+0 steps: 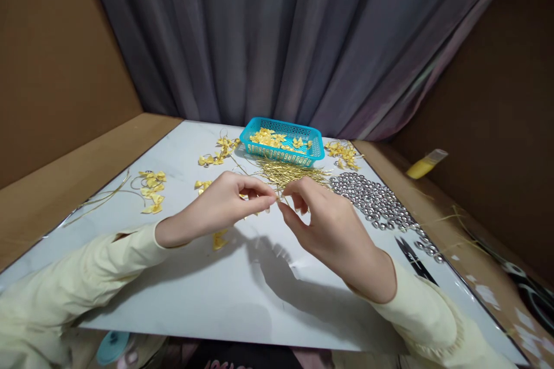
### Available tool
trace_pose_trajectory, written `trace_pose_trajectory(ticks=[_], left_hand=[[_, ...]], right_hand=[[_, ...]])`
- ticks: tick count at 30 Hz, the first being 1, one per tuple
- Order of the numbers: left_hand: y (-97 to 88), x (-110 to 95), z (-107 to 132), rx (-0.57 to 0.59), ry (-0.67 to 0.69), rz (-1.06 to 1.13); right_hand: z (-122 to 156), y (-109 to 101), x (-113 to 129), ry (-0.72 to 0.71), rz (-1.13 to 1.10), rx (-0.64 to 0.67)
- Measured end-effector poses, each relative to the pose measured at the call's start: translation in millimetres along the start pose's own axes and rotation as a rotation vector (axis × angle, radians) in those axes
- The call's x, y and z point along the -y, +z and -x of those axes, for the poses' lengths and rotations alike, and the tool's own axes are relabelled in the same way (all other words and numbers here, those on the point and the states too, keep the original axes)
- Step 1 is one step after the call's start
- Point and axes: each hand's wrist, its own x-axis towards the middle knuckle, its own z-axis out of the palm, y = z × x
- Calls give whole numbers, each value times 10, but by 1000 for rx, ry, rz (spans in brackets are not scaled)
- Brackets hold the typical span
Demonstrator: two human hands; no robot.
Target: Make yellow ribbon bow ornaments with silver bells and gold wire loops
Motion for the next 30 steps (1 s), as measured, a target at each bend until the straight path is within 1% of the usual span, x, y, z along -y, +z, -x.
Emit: trace_pose_trajectory(ticks=[9, 17, 23, 26, 28, 30], left_hand=[[4, 0, -9, -4, 7, -10], [2, 10, 5, -9, 13, -13], [10, 29, -2, -15, 55, -50], [27, 29, -12, -25, 55, -57], [34, 25, -17, -35, 54, -63], [35, 22, -19, -42, 56, -69]], right_hand=[[-10, -3, 6, 14, 22, -5], [-18, 7, 2, 14, 18, 16], [-16, 14, -4, 30, 19, 100], [-16, 27, -6, 21, 21, 135], [-14, 32, -2, 23, 24, 120], [-9, 35, 3, 30, 31, 76]])
